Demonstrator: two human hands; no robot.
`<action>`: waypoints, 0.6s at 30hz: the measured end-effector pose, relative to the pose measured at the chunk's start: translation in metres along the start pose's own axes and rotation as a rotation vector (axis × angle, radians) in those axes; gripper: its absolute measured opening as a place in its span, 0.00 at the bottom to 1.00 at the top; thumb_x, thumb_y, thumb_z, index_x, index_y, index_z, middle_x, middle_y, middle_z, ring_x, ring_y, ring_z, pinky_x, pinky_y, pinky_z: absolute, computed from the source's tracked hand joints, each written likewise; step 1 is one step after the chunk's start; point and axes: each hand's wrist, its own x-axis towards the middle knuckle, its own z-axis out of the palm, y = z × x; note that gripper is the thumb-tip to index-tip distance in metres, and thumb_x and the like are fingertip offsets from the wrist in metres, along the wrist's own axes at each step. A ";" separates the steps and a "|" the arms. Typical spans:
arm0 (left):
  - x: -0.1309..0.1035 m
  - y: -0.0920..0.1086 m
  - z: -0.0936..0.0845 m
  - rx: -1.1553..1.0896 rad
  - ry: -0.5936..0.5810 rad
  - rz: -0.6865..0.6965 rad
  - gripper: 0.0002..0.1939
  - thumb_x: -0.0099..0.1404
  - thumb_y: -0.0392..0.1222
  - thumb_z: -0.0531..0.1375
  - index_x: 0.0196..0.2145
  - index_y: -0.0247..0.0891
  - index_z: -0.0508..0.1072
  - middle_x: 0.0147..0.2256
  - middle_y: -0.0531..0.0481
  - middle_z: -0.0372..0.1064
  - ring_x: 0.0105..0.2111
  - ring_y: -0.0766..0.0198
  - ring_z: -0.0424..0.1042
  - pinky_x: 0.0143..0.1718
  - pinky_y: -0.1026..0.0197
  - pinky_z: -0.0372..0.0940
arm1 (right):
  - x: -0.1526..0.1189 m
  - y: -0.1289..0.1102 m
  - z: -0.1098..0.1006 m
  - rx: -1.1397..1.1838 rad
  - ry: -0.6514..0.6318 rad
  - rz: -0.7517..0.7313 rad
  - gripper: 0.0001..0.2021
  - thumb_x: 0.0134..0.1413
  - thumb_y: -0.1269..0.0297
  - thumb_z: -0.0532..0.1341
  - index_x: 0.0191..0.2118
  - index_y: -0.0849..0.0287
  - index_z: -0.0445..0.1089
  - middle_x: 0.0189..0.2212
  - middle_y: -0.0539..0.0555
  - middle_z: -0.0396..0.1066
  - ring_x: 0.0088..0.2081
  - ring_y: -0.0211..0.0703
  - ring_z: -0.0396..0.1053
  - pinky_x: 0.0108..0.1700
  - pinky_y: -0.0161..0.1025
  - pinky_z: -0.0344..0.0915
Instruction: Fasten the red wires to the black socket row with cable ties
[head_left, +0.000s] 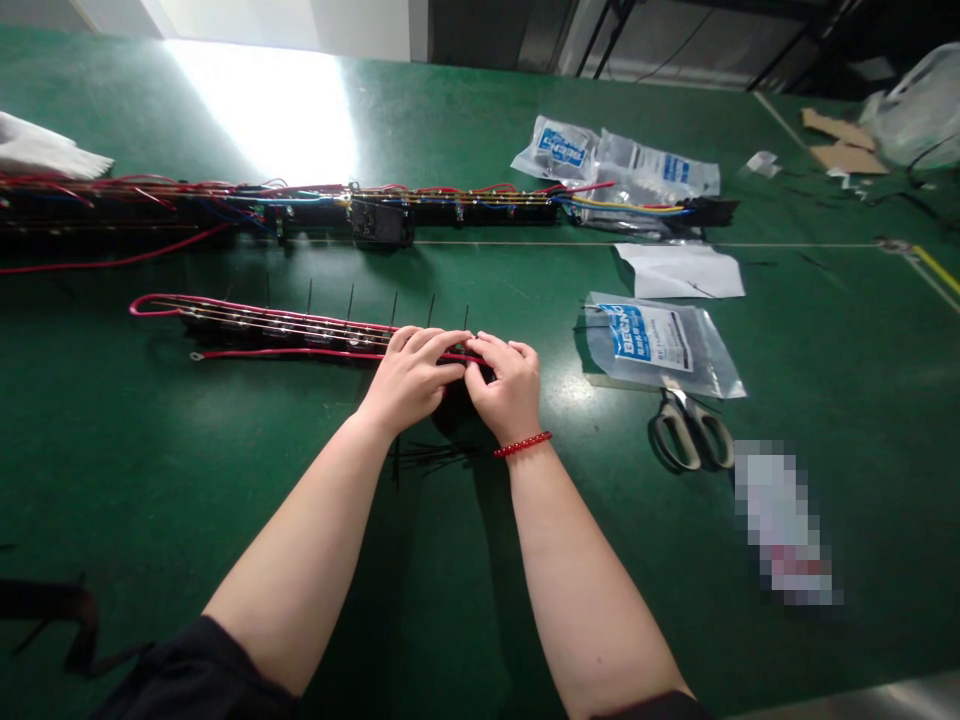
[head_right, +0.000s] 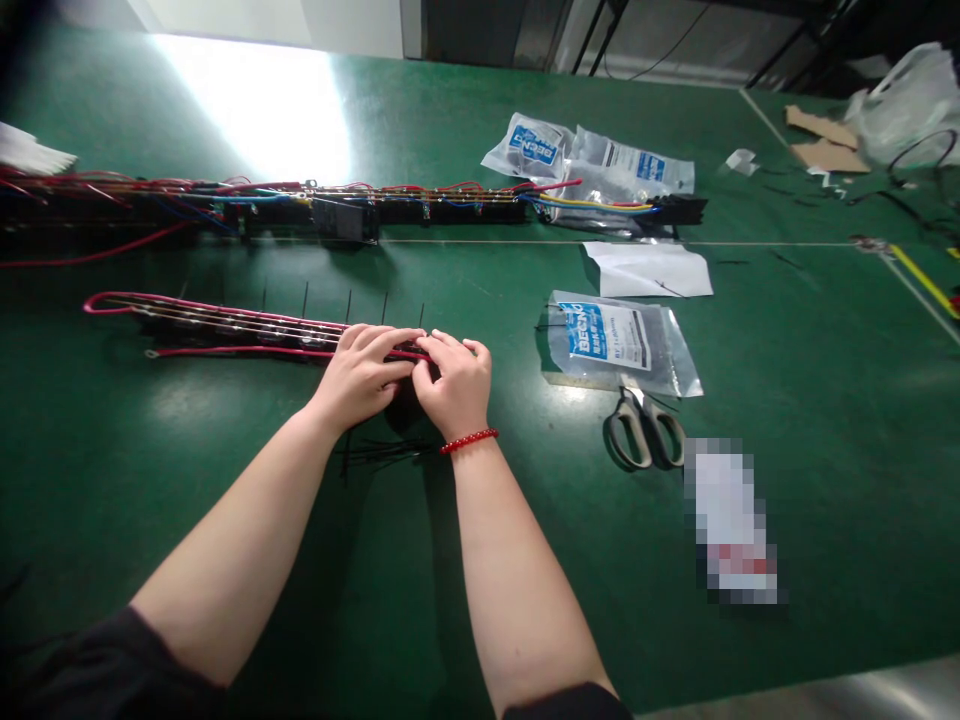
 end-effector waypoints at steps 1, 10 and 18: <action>0.000 0.000 0.000 -0.004 0.003 0.001 0.15 0.61 0.30 0.60 0.37 0.48 0.81 0.62 0.52 0.68 0.58 0.52 0.66 0.59 0.43 0.58 | 0.000 0.000 0.000 0.003 -0.003 0.001 0.14 0.57 0.68 0.57 0.46 0.53 0.77 0.47 0.54 0.81 0.54 0.48 0.75 0.61 0.51 0.58; 0.001 -0.001 0.001 -0.006 0.033 0.005 0.10 0.65 0.35 0.61 0.37 0.48 0.80 0.60 0.51 0.70 0.55 0.53 0.69 0.59 0.44 0.59 | 0.000 -0.001 -0.002 0.026 -0.032 0.013 0.17 0.53 0.70 0.57 0.46 0.52 0.77 0.48 0.54 0.80 0.55 0.49 0.75 0.62 0.53 0.57; 0.001 0.001 0.005 0.017 0.036 0.011 0.09 0.63 0.34 0.63 0.36 0.47 0.80 0.59 0.49 0.69 0.55 0.51 0.68 0.57 0.43 0.59 | 0.000 0.000 -0.002 0.042 -0.014 0.010 0.16 0.53 0.70 0.57 0.45 0.53 0.77 0.47 0.54 0.81 0.54 0.48 0.75 0.62 0.53 0.57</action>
